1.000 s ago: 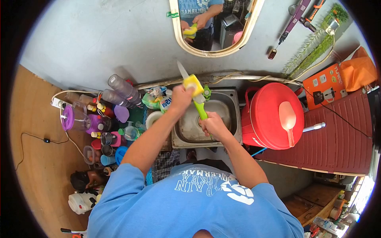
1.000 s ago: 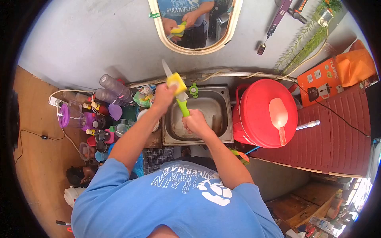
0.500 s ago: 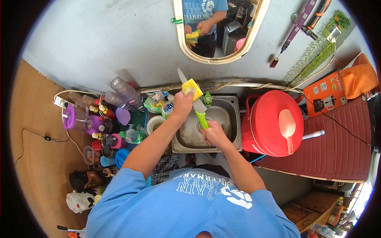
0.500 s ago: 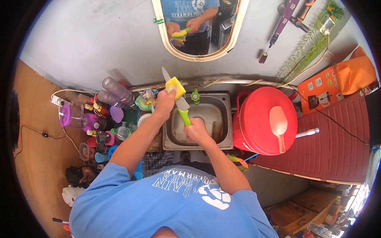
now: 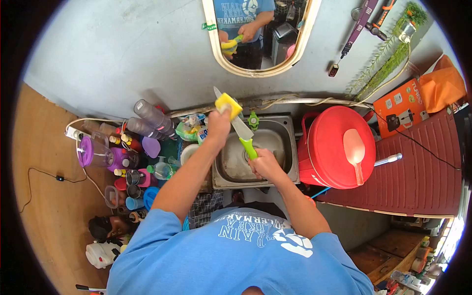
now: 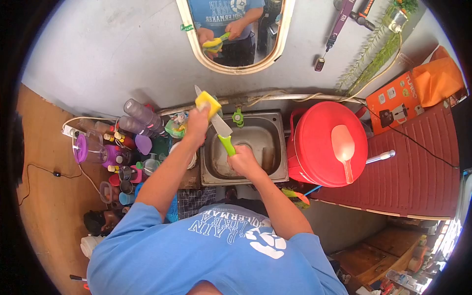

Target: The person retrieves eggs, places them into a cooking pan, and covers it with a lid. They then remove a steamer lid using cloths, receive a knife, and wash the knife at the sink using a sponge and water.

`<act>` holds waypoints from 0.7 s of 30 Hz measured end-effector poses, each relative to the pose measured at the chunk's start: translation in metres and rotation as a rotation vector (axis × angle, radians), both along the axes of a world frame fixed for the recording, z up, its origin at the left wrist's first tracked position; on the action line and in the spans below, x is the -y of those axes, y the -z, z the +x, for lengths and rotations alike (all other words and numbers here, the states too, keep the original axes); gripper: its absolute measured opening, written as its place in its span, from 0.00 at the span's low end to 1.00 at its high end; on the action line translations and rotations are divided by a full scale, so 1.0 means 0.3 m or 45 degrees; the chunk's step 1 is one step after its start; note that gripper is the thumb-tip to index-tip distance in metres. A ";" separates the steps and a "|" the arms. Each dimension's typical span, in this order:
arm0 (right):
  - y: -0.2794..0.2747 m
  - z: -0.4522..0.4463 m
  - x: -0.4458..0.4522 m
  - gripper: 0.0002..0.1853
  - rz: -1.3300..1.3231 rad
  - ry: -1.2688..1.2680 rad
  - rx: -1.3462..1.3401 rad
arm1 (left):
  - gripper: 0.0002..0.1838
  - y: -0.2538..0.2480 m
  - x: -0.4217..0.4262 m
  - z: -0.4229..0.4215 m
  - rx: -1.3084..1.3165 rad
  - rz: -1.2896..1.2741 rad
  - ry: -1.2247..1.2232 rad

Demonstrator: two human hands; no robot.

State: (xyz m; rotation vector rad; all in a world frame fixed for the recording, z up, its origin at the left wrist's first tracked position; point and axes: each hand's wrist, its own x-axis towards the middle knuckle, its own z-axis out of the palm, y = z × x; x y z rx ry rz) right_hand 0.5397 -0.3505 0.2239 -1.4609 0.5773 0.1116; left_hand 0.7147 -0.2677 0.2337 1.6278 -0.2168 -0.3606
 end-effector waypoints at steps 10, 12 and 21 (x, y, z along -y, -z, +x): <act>0.020 -0.019 -0.003 0.03 0.008 0.024 0.045 | 0.15 0.016 0.009 0.091 0.028 -0.038 -0.010; 0.017 -0.008 -0.002 0.03 0.038 0.016 0.038 | 0.15 0.033 0.003 -0.059 0.130 0.178 0.079; -0.037 0.003 0.012 0.03 -0.027 0.029 0.011 | 0.14 0.012 0.024 0.036 0.083 0.060 0.145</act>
